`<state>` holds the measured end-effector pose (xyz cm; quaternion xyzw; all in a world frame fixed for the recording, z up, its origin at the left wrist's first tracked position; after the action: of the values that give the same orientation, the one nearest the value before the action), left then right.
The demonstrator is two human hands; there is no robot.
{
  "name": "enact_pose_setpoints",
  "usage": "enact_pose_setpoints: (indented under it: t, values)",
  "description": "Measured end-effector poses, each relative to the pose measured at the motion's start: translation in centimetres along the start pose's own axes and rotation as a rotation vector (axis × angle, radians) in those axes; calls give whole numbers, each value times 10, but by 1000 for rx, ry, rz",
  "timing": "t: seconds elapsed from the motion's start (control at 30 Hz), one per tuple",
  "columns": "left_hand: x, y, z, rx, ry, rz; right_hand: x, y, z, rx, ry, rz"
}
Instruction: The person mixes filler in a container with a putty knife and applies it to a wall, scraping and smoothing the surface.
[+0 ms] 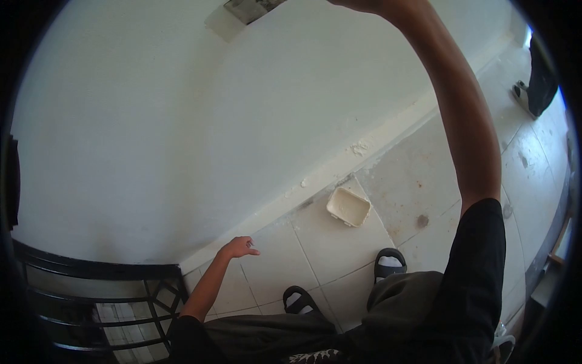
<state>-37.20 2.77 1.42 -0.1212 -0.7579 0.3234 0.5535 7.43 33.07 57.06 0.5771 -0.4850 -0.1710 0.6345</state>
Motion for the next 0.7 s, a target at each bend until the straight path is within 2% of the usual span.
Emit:
enact_pose_setpoints:
  t: [0.33,0.4,0.5,0.6,0.7]
  values:
    - [-1,1,-9,-23,5,-30,-17,-3,11,22,99,2]
    - [-11,3,-6,-35,78,69,-4,-6,2,7,71,-11]
    - [-19,0,-4,-126,89,82,1,-6,-20,-29,46,-6]
    - [-20,-3,-2,-150,192,73,13,-5,-24,-29,13,-68]
    - [-18,-5,-5,-130,213,111,5,-2,-15,-58,108,-19]
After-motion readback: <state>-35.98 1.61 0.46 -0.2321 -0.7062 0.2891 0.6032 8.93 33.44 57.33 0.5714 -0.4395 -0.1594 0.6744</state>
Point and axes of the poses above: each hand's wrist, its own y-axis towards the middle knuckle, its own x-axis out of the back of the hand, z = x × y, the point moved 10 cm from there along y, towards the middle knuckle, and after that the axes turned 12 degrees about -z, right-handed, at the moved point
